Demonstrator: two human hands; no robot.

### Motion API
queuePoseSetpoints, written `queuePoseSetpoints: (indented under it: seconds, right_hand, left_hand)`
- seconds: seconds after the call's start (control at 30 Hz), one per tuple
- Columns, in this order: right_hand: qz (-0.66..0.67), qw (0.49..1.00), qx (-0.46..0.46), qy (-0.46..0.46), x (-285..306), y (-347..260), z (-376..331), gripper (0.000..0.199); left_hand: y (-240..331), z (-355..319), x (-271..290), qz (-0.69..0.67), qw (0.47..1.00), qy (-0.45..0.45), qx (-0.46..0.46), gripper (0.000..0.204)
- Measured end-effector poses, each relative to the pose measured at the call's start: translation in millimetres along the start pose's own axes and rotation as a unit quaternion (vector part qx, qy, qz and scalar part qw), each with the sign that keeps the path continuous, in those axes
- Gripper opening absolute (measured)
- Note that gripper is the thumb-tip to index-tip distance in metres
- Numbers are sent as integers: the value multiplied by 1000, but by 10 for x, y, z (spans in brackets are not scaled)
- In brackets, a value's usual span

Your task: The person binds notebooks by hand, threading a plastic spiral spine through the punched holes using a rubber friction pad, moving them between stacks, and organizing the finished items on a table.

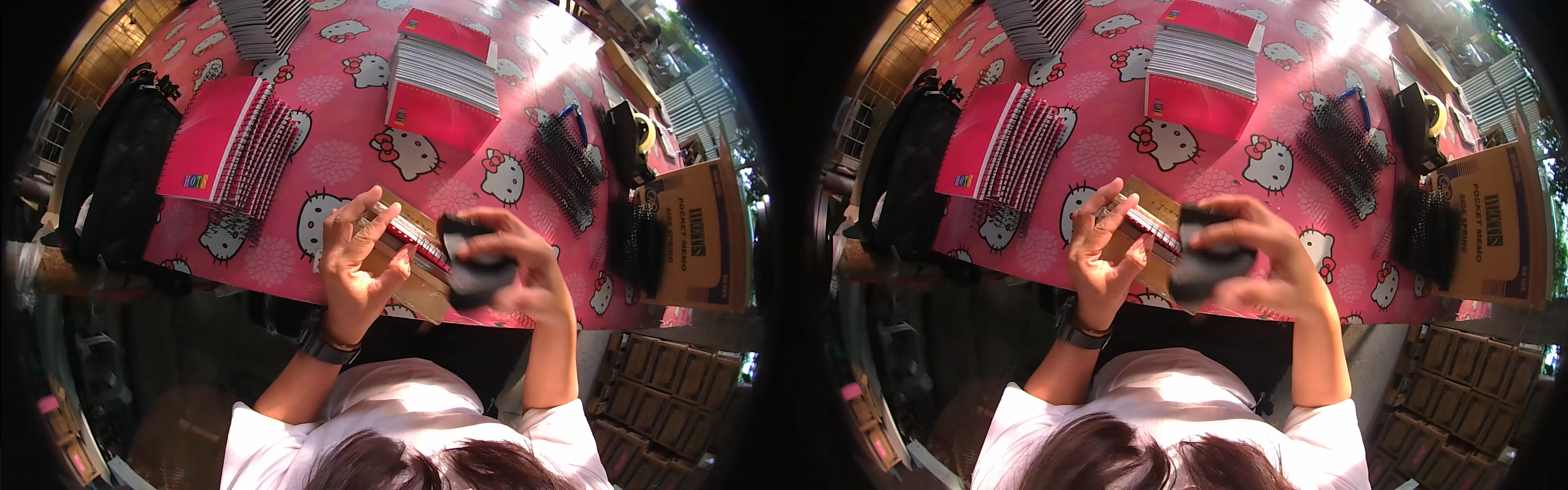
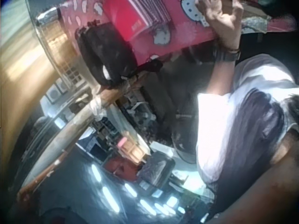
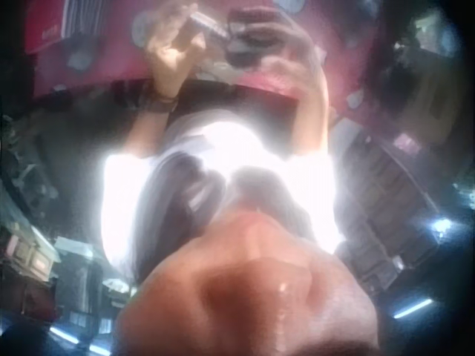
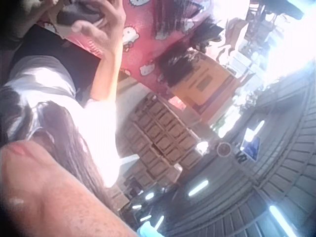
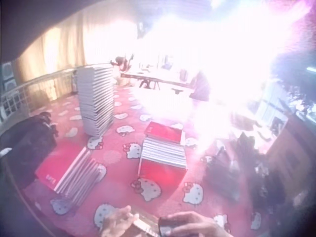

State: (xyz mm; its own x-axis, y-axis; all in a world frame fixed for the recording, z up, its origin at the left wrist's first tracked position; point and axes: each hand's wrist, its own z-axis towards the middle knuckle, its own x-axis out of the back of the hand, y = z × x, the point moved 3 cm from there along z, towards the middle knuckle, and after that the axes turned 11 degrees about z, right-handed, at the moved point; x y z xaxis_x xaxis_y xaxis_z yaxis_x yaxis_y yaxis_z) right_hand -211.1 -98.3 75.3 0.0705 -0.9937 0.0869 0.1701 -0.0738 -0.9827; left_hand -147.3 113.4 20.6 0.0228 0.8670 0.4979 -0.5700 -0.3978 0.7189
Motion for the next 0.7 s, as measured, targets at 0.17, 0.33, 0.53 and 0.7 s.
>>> queuePoseSetpoints:
  seconds: [0.17,0.33,0.53,0.7]
  right_hand:
    - [-14,1000,3,13,-10,33,74,56]
    - [-300,947,-13,117,71,277,101,53]
    - [-327,929,69,158,9,-322,-180,39]
    - [-172,972,43,155,-367,-489,-174,27]
  left_hand:
    - [31,32,10,3,1000,-6,-11,47]
    - [42,56,69,-3,1000,-8,-10,41]
    - [346,206,111,31,995,-24,-89,31]
    - [650,316,70,-91,988,-68,-100,22]
